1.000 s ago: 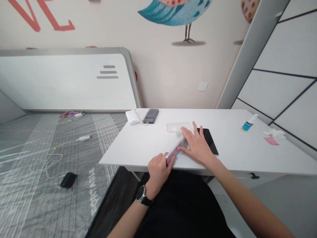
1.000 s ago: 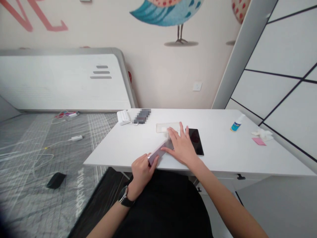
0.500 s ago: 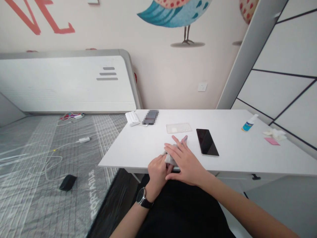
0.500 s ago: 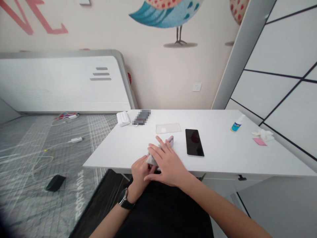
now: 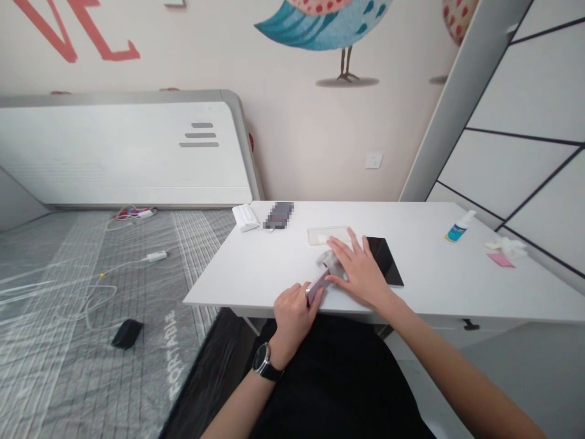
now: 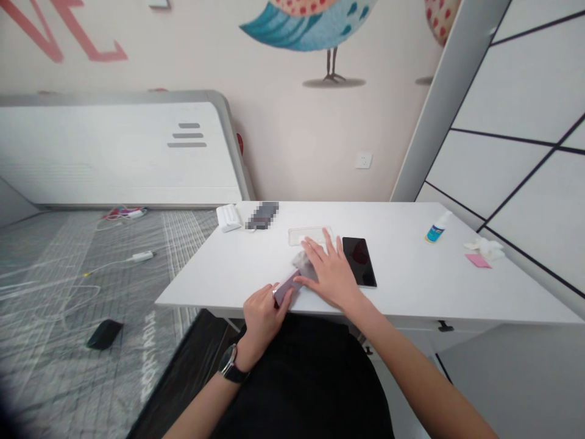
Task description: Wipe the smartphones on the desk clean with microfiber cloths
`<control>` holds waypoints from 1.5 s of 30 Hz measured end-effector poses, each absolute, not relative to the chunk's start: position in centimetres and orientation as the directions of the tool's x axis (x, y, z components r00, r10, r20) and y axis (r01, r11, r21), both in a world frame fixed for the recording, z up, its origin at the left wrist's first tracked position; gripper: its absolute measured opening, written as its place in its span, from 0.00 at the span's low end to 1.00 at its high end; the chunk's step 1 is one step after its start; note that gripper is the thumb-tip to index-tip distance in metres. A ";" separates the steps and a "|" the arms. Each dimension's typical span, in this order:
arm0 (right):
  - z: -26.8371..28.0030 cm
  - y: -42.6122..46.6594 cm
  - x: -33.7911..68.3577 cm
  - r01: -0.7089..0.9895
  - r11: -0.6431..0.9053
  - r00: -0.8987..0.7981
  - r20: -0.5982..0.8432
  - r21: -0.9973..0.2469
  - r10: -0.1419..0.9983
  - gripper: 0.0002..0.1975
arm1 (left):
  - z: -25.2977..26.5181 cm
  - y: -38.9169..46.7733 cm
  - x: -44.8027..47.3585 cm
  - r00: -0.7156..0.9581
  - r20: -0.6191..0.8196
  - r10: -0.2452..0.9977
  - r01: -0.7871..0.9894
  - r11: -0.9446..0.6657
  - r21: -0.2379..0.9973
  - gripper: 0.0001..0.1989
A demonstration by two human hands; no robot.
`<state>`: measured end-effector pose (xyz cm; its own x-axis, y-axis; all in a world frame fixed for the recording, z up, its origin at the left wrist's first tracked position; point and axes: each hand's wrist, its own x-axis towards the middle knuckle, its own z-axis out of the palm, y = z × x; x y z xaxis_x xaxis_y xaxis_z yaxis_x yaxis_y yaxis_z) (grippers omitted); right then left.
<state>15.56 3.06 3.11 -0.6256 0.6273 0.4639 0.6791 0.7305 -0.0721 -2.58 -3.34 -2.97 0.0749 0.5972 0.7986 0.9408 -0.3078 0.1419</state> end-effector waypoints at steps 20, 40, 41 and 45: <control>3.2 2.8 15.2 0.657 0.744 -0.619 0.474 -0.125 0.626 0.39 | -2.9 -3.4 -2.5 0.072 0.790 0.609 0.941 -0.304 0.149 0.18; 3.0 2.4 14.5 0.550 0.825 -0.711 0.448 -0.127 0.542 0.46 | -3.3 -3.3 -2.7 0.068 0.786 0.614 0.939 -0.306 0.158 0.20; 3.0 2.8 14.7 0.610 0.781 -0.658 0.461 -0.138 0.595 0.45 | -3.2 -3.3 -2.6 0.060 0.785 0.617 0.943 -0.293 0.158 0.19; 3.0 2.9 14.9 0.644 0.757 -0.633 0.477 -0.113 0.610 0.46 | -3.1 -3.4 -2.6 0.071 0.780 0.622 0.944 -0.294 0.149 0.17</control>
<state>14.89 2.93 2.99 -0.6326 0.6097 0.4775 0.6440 0.7566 -0.1130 -2.59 -3.36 -3.05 0.0705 0.6219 0.7799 0.9442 -0.2939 0.1490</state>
